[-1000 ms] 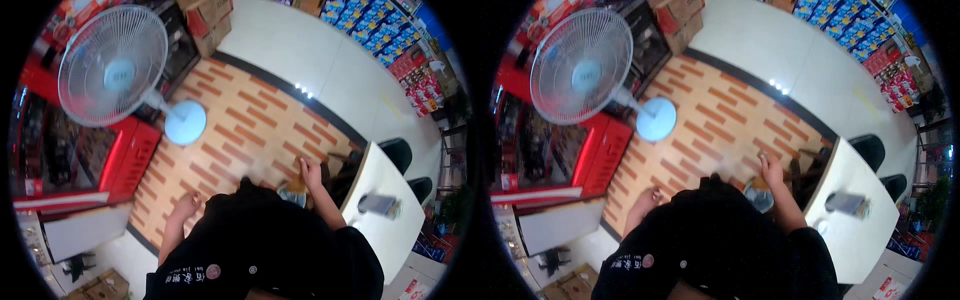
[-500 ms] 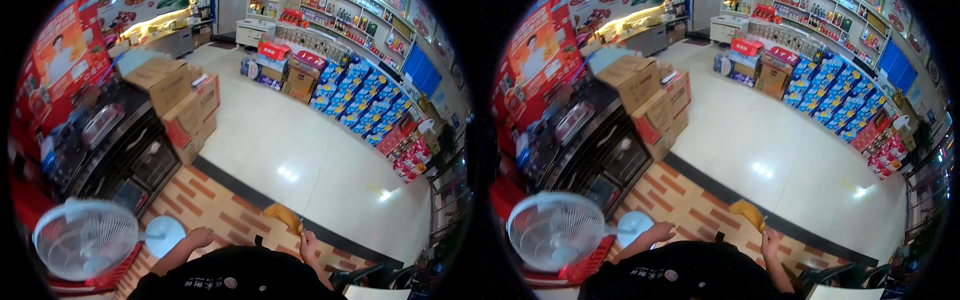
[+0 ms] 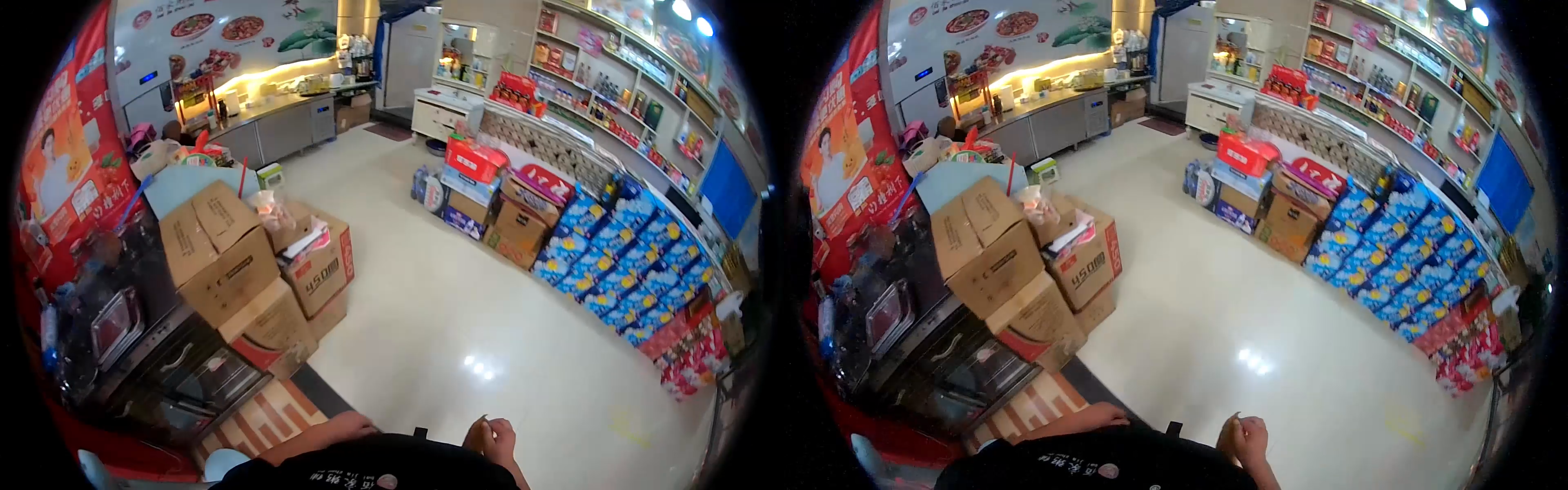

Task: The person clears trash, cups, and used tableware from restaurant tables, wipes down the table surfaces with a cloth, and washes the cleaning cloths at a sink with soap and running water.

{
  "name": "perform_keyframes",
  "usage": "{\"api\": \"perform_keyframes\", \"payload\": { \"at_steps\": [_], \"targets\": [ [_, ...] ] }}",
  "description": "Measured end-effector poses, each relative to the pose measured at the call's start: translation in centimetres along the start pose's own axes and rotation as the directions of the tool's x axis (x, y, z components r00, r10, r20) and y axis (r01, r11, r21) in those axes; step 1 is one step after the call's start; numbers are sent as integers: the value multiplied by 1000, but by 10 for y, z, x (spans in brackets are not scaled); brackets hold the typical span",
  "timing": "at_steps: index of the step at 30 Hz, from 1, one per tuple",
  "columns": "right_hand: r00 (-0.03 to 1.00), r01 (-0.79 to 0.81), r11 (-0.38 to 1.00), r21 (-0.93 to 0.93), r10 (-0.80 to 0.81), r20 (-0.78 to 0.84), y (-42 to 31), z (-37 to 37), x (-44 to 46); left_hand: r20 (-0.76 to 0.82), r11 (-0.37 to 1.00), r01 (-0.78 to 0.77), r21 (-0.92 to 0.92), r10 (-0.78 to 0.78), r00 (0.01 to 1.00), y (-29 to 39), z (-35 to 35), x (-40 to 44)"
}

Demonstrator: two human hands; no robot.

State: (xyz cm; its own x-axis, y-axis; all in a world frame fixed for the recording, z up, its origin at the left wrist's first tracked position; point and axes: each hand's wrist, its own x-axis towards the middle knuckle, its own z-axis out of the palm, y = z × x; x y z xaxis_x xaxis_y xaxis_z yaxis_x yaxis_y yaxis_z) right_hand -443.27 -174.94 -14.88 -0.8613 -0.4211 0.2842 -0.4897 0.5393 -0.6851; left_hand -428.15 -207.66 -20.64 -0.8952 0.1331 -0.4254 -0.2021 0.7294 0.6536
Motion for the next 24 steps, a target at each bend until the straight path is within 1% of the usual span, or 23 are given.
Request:
{"api": "perform_keyframes", "payload": {
  "at_steps": [1, 2, 3, 4, 5, 6, 7, 8, 9, 10, 11, 12, 13, 15, 16, 17, 18, 20, 21, 22, 23, 24],
  "targets": [
    [999, 28, 999, 20, -28, 35, 4, 12, 37, 43, 995, 100, 21, -101, 994, 8, -34, -3],
    [996, 46, 998, 41, -49, 75, 10, 25, 71, 39, 994, 108, 4, -108, 993, -12, -45, 13],
    [992, 82, 996, 38, -85, 95, 12, 37, 110, -45, 982, 191, -8, -191, 980, -30, -59, 28],
    [990, 27, 995, 92, -40, 134, 13, 51, 145, -121, 960, 277, -24, -278, 953, -50, -68, 46],
    [986, 25, 991, 131, -47, 162, 14, 69, 178, -115, 956, 290, -30, -292, 949, -69, -76, 64],
    [983, 33, 985, 170, -63, 175, 9, 80, 209, -295, 963, 222, -154, -260, 920, -82, -89, 77],
    [977, 55, 987, 152, -84, 194, 4, 92, 234, -466, 958, 120, -259, -233, 853, -98, -99, 97],
    [973, 87, 987, 136, -113, 201, -1, 110, 265, -388, 959, 64, -275, -171, 905, -119, -117, 123],
    [967, 5, 973, 229, -63, 247, -7, 124, 293, -348, 957, 30, -288, -134, 928, -124, -154, 145],
    [945, 13, 972, 235, -88, 314, -15, 134, 326, -297, 949, -2, -316, -97, 950, -122, -183, 166],
    [941, 66, 973, 221, -134, 310, -24, 145, 358, -302, 947, -14, -321, -89, 949, -117, -215, 195],
    [934, 117, 971, 210, -179, 310, -32, 155, 392, -363, 947, -71, -314, -51, 931, -109, -251, 226],
    [933, 120, 970, 209, -182, 311, -39, 159, 428, -421, 946, -121, -299, -17, 907, -97, -287, 251],
    [866, 196, 938, 285, -302, 397, -46, 181, 495, -630, 974, -226, 14, 184, 755, -66, -357, 304],
    [870, 191, 936, 296, -301, 391, -54, 191, 531, -612, 960, -280, -6, 218, 760, -50, -398, 326],
    [865, 210, 910, 358, -344, 365, -56, 202, 561, -591, 943, -332, -36, 248, 767, -45, -424, 350],
    [859, 232, 880, 415, -385, 337, -53, 217, 595, -619, 923, -384, 24, 316, 719, -56, -444, 386],
    [857, 216, 875, 433, -382, 345, -44, 238, 657, -569, 902, -418, -109, 289, 770, -74, -485, 439],
    [867, 152, 879, 451, -338, 366, -34, 253, 687, -570, 876, -386, -288, 167, 804, -76, -508, 457],
    [871, 104, 876, 471, -309, 382, -30, 264, 728, -528, 919, -190, -346, -23, 849, -89, -526, 482],
    [868, 52, 869, 491, -282, 407, -30, 273, 760, -578, 938, -257, -230, 81, 812, -107, -549, 505],
    [864, 47, 860, 508, -290, 411, -25, 288, 794, -590, 945, -300, -128, 170, 789, -127, -565, 522]
  ]
}}
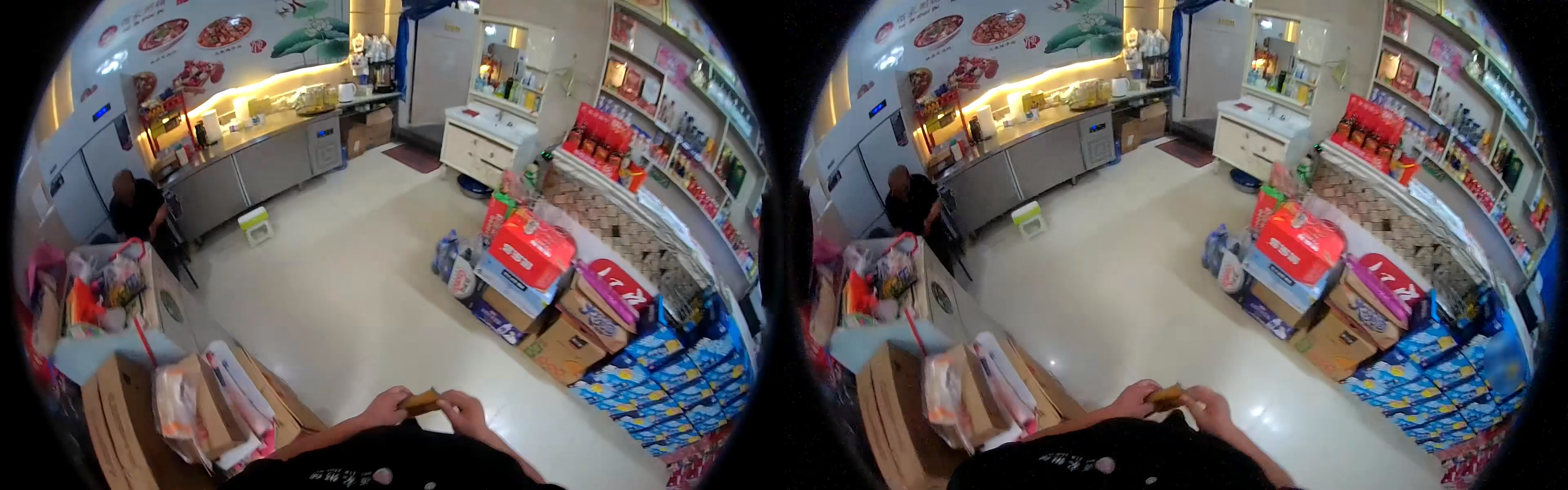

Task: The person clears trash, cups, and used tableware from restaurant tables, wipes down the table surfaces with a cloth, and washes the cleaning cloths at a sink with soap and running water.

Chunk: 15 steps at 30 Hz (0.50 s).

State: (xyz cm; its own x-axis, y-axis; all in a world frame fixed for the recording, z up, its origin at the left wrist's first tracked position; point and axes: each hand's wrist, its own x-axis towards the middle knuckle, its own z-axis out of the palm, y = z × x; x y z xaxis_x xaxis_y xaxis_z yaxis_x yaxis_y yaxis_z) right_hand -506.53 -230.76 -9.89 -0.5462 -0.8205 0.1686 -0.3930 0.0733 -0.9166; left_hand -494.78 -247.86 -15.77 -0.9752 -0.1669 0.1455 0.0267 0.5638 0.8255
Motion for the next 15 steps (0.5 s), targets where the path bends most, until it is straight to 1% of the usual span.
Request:
{"api": "perform_keyframes", "payload": {
  "at_steps": [1, 2, 3, 4, 5, 6, 8, 9, 10, 11, 12, 13, 14, 15],
  "targets": [
    [998, -12, 999, 40, 10, 58, 13, -5, 29, -20, 999, 21, -40, -22, 1000, -18, -7, 16],
    [994, -11, 997, 75, 3, 112, 24, -10, 65, -16, 999, 32, -16, -32, 999, -28, -22, 38],
    [990, 29, 996, 80, -40, 134, 23, -17, 103, 37, 986, 162, -27, -161, 986, -39, -35, 62],
    [990, 36, 995, 89, -48, 136, 23, -21, 139, 85, 957, 285, -42, -281, 956, -49, -49, 84],
    [987, 60, 996, 66, -69, 147, 28, -24, 170, 109, 936, 351, -7, -348, 931, -62, -62, 104],
    [983, 83, 996, 40, -88, 161, 34, -27, 203, 102, 935, 353, -12, -350, 931, -68, -76, 128],
    [980, 95, 995, 41, -101, 169, 48, -34, 272, 9, 842, 528, -111, -531, 847, -86, -102, 175],
    [967, 132, 991, 25, -135, 217, 59, -36, 308, 121, 799, 575, -177, -562, 818, -117, -111, 197],
    [951, 166, 986, 15, -164, 263, 67, -35, 339, 131, 789, 589, -174, -575, 808, -135, -122, 216],
    [949, 177, 982, 69, -189, 252, 66, -37, 372, 120, 787, 585, -195, -573, 811, -143, -137, 244],
    [938, 253, 968, -4, -244, 248, 74, -39, 402, 108, 787, 578, -217, -570, 815, -156, -149, 269],
    [944, 268, 963, -26, -257, 207, 81, -41, 435, 73, 823, 511, -248, -511, 857, -180, -159, 296],
    [950, 272, 961, -52, -260, 171, 81, -46, 462, 73, 825, 507, -249, -506, 860, -200, -174, 322],
    [954, 251, 966, -58, -237, 182, 83, -52, 478, -5, 900, 378, -217, -388, 922, -203, -185, 345]
  ]
}}
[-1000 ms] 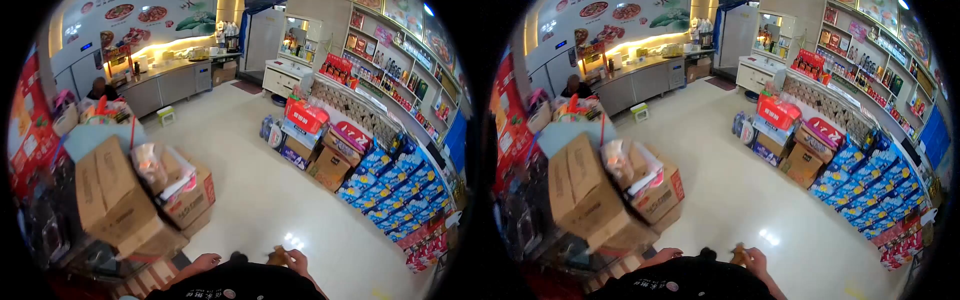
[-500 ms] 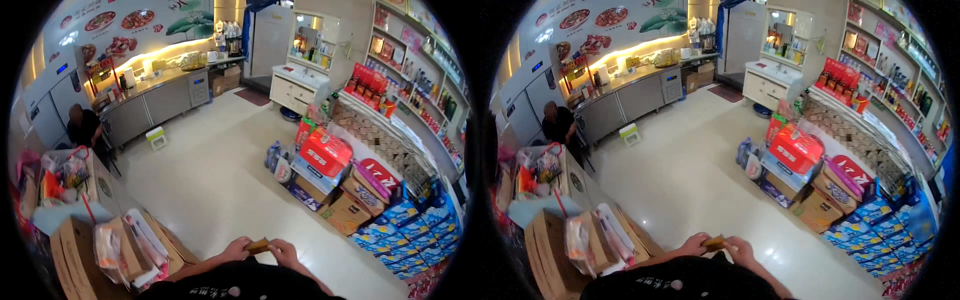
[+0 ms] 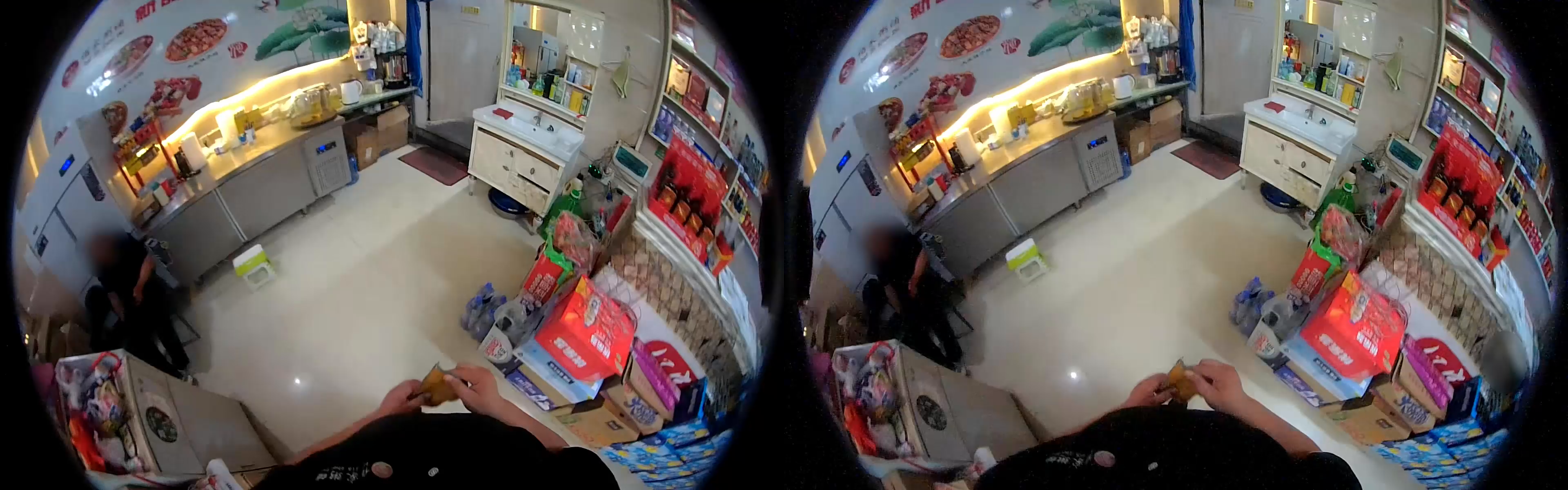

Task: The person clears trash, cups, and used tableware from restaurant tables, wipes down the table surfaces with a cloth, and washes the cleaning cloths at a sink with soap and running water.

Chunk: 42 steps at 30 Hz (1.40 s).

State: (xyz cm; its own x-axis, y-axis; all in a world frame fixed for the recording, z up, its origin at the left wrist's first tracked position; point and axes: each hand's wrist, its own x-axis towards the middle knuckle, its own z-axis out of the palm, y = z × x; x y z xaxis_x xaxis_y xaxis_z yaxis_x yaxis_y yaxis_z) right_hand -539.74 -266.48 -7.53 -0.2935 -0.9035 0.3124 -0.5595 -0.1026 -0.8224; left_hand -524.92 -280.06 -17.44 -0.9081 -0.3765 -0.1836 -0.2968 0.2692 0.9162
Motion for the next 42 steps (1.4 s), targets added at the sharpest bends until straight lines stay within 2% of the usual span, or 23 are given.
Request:
{"api": "perform_keyframes", "payload": {
  "at_steps": [1, 3, 5, 7, 9, 10, 13, 14, 15, 17, 18, 23, 25, 27, 29, 32, 34, 35, 37, 38, 39, 41, 42],
  "targets": [
    [997, -44, 999, -6, 43, -59, 10, -14, 25, -49, 986, -160, 48, 163, 985, 11, -13, 32],
    [988, -78, 997, -17, 76, -132, 29, -45, 76, -69, 984, -168, 59, 172, 983, 28, -35, 87],
    [968, -46, 999, -19, 40, -247, 62, -72, 115, -56, 926, -277, 257, 301, 952, 19, -48, 150],
    [959, -62, 998, -5, 58, -276, 93, -96, 150, -24, 910, -267, 317, 289, 957, 11, -59, 213],
    [930, -73, 997, 17, 74, -361, 129, -122, 185, 85, 941, -98, 325, 75, 994, 6, -68, 276],
    [917, -18, 998, 67, 43, -396, 156, -134, 203, 71, 988, 7, 157, -18, 997, 13, -72, 301],
    [898, -112, 991, 71, 131, -420, 198, -180, 277, 72, 989, -101, 105, 94, 993, 0, -88, 404],
    [896, -135, 990, -40, 105, -431, 226, -194, 301, 116, 989, -4, 147, -13, 993, 3, -101, 431],
    [899, -150, 989, -13, 131, -418, 242, -208, 318, 117, 989, 30, 148, -48, 992, 0, -111, 453],
    [901, -120, 991, 57, 133, -413, 263, -247, 374, 159, 988, -51, 145, 28, 987, 13, -143, 515],
    [851, -85, 989, 123, 136, -507, 269, -257, 399, 182, 988, -4, 157, -25, 983, 17, -155, 541],
    [842, -76, 997, 3, 66, -536, 367, -333, 494, 192, 952, 105, 288, -164, 968, 12, -196, 674],
    [763, -265, 963, -54, 175, -623, 396, -360, 521, 51, 976, 93, 195, -105, 993, 9, -208, 729],
    [682, -348, 935, -63, 206, -701, 422, -389, 542, -65, 997, 71, -16, -71, 995, 8, -222, 794],
    [589, -440, 896, -69, 230, -775, 446, -414, 552, -136, 998, -15, -67, 6, 991, 3, -238, 860],
    [428, -357, 933, 38, 200, -882, 482, -457, 568, -111, 994, -30, -103, 19, 994, 102, -270, 958],
    [245, -324, 888, 325, 411, -878, 506, -481, 577, -114, 991, -81, -105, 69, 991, 131, -278, 1028],
    [212, -339, 879, 334, 417, -884, 527, -492, 583, -108, 988, -95, -125, 82, 991, 139, -281, 1068],
    [251, -406, 889, 209, 329, -910, 557, -516, 592, -81, 943, -207, -262, 192, 978, 169, -278, 1123],
    [125, -385, 868, 314, 386, -914, 571, -525, 610, -102, 956, -235, -178, 219, 970, 181, -275, 1154],
    [113, -397, 862, 314, 386, -916, 589, -542, 620, -122, 963, -254, -95, 242, 963, 195, -268, 1181],
    [169, -598, 800, 58, 197, -966, 622, -578, 639, -140, 944, -321, -79, 308, 941, 227, -258, 1223],
    [143, -584, 805, 105, 229, -963, 629, -600, 658, -172, 912, -406, -51, 392, 903, 246, -252, 1250]
  ]
}}
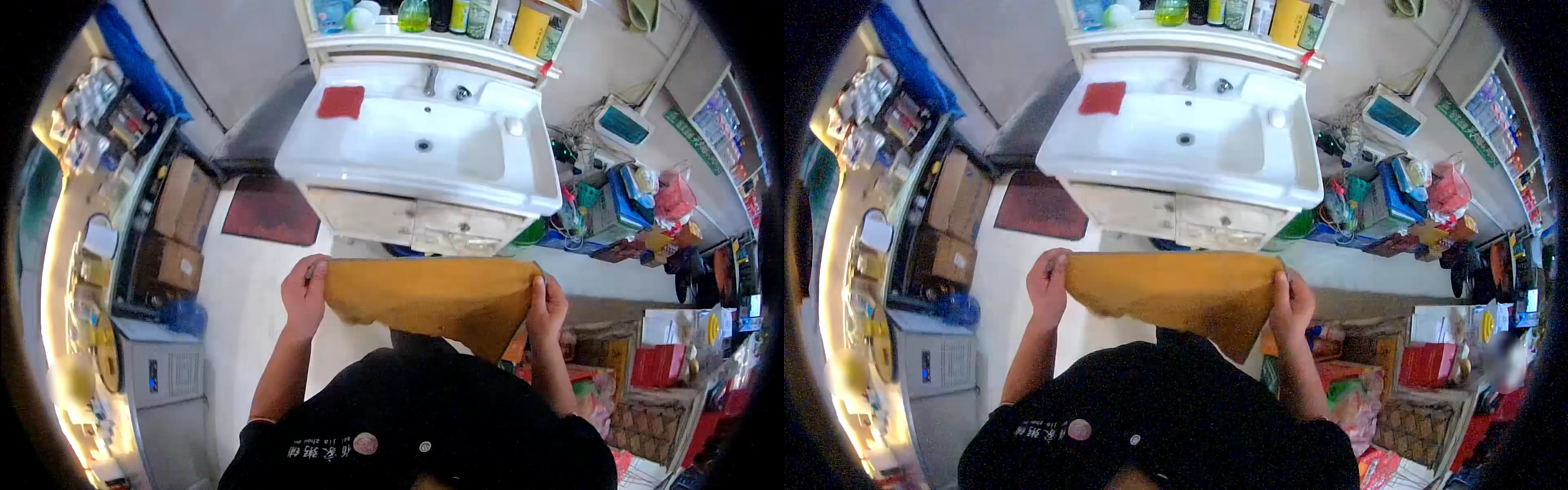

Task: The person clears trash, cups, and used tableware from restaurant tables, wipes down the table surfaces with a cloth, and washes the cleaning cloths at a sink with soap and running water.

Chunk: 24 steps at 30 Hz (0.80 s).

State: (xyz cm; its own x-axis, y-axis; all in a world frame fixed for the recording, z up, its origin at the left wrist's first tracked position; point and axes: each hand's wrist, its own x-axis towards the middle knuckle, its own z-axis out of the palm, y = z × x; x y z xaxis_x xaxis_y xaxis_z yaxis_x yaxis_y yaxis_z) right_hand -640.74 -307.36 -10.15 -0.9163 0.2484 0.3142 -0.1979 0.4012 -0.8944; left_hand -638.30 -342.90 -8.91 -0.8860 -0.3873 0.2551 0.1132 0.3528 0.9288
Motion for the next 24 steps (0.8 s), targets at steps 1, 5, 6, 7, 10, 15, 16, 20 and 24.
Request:
{"api": "perform_keyframes", "payload": {
  "at_steps": [1, 5, 6, 7, 10, 15, 16, 20, 24],
  "targets": [
    [1000, -19, 1000, -2, 18, -7, -2, 10, 20, 18, 1000, 5, 8, -6, 1000, 0, 8, 22],
    [997, -14, 998, -63, 9, -71, -7, 73, 143, -39, 971, -102, 216, 113, 993, -24, 44, 152],
    [997, 5, 998, -69, -10, -75, 1, 89, 173, -33, 971, -59, 233, 68, 997, -23, 57, 186],
    [996, 30, 997, -71, -36, -78, 13, 105, 202, -44, 971, -119, 206, 131, 990, -29, 74, 217],
    [998, -65, 945, -320, 64, -13, 51, 166, 292, 95, 980, -84, 183, 68, 993, -84, 131, 322],
    [966, -164, 800, -577, 250, 72, 111, 236, 371, 202, 809, -277, 519, 199, 959, -184, 208, 402],
    [965, -97, 824, -558, 215, 150, 110, 246, 383, 305, 811, -287, 510, 141, 942, -202, 213, 398],
    [958, 18, 843, -538, 139, 251, 87, 305, 430, 738, 857, -396, 330, 27, 674, -236, 228, 365],
    [943, 59, 705, -707, 194, 272, 68, 371, 475, 808, 758, -513, 403, -31, 589, -252, 233, 357]
  ]
}}
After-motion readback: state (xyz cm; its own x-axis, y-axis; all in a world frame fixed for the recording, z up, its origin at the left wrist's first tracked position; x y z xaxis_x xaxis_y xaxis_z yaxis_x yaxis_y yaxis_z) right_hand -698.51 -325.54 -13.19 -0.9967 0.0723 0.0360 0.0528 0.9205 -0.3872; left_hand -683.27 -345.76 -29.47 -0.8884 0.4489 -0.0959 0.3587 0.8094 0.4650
